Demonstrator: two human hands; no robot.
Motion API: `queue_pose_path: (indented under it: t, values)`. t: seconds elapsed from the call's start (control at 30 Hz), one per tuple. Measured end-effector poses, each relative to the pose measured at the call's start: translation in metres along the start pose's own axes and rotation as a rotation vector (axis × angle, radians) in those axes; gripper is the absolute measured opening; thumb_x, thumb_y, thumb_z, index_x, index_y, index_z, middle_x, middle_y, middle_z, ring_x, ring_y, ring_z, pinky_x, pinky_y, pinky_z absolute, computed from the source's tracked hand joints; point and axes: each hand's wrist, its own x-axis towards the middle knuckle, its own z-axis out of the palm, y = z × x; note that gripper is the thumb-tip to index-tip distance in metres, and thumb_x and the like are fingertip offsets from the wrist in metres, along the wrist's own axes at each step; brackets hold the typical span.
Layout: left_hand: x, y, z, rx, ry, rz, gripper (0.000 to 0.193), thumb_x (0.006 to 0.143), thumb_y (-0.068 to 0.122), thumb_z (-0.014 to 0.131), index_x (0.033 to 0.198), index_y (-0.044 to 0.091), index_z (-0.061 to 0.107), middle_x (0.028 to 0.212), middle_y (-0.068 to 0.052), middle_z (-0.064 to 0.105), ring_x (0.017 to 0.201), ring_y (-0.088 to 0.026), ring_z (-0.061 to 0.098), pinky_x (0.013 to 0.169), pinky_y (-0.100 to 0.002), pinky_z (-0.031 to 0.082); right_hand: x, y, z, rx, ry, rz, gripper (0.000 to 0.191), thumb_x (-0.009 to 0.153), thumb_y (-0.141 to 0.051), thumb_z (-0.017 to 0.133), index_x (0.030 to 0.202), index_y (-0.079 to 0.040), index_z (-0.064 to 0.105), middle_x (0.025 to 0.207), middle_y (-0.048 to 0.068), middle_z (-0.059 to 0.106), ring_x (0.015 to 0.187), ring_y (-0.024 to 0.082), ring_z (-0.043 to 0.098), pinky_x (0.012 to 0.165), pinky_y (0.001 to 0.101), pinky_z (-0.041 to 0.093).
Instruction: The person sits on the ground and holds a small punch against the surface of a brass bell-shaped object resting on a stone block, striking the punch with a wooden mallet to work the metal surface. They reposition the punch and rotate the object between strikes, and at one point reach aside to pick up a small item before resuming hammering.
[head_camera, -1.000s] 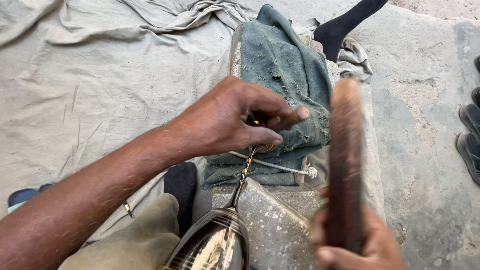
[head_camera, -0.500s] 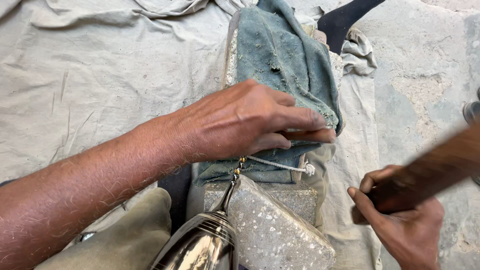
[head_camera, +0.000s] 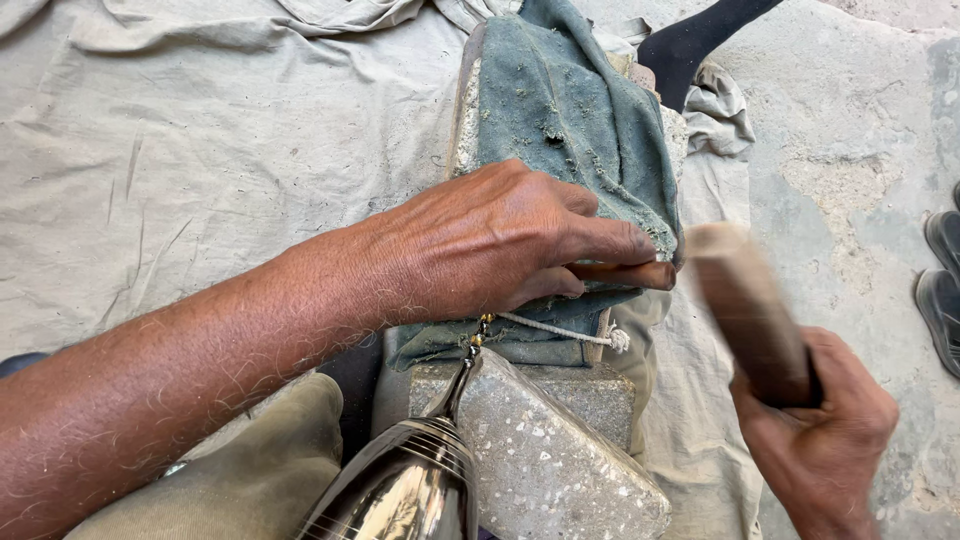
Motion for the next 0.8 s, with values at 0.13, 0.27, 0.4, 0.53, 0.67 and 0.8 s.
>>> queue_pose_path:
  t: [0.13,0.27,0.4,0.53,0.67,0.8]
  values:
    - [0.001,-0.001,0.000,0.023,-0.018,-0.035,0.042,0.083,0.017,0.082,0.123,0.021,0.069,0.088,-0.002,0.076,0.080,-0.022,0.076,0.065,-0.041,0.058,0.002,0.006,0.001,-0.069,-0.075,0.053,0.024,0.081,0.005,0.080,0.102,-0.001,0.069,0.079,0.009,0.067,0.068,0.016,0.067,0.066,0.0329,0.055]
    - [0.001,-0.002,-0.003,-0.017,0.037,0.053,0.051,0.079,0.014,0.084,0.127,0.016,0.068,0.096,-0.007,0.078,0.087,-0.028,0.076,0.069,-0.042,0.058,0.001,0.014,0.004,0.479,0.010,0.177,0.020,0.089,-0.003,0.076,0.105,-0.005,0.065,0.089,0.002,0.070,0.075,0.012,0.070,0.068,0.0287,0.058]
    - [0.001,-0.002,-0.003,-0.003,-0.017,-0.016,0.049,0.079,0.014,0.084,0.126,0.017,0.069,0.092,-0.007,0.077,0.083,-0.028,0.076,0.067,-0.043,0.057,-0.004,0.018,0.007,-0.055,-0.087,0.063,0.027,0.083,0.007,0.080,0.107,0.001,0.068,0.080,0.008,0.068,0.075,0.019,0.070,0.072,0.0354,0.058]
    - [0.000,0.000,-0.003,-0.015,-0.009,-0.047,0.051,0.083,0.015,0.083,0.131,0.022,0.069,0.091,-0.007,0.077,0.080,-0.027,0.075,0.065,-0.044,0.057,-0.010,0.021,0.007,0.437,0.014,0.120,0.024,0.087,0.004,0.076,0.107,-0.003,0.063,0.092,0.004,0.070,0.089,0.011,0.070,0.084,0.0299,0.060]
    - [-0.001,-0.001,-0.004,-0.107,0.029,0.017,0.051,0.083,0.014,0.082,0.131,0.022,0.068,0.096,-0.004,0.078,0.084,-0.022,0.077,0.068,-0.040,0.060,-0.010,0.029,0.004,0.269,0.020,0.013,0.025,0.090,0.005,0.076,0.110,0.000,0.063,0.092,0.007,0.071,0.088,0.013,0.071,0.084,0.0284,0.059]
    - [-0.003,-0.001,-0.005,-0.065,0.026,-0.006,0.047,0.082,0.011,0.082,0.127,0.017,0.069,0.092,-0.005,0.078,0.080,-0.022,0.076,0.066,-0.042,0.058,-0.004,0.038,0.003,0.155,0.020,-0.020,0.033,0.087,0.003,0.079,0.116,0.002,0.064,0.097,0.010,0.071,0.090,0.016,0.072,0.086,0.0312,0.060]
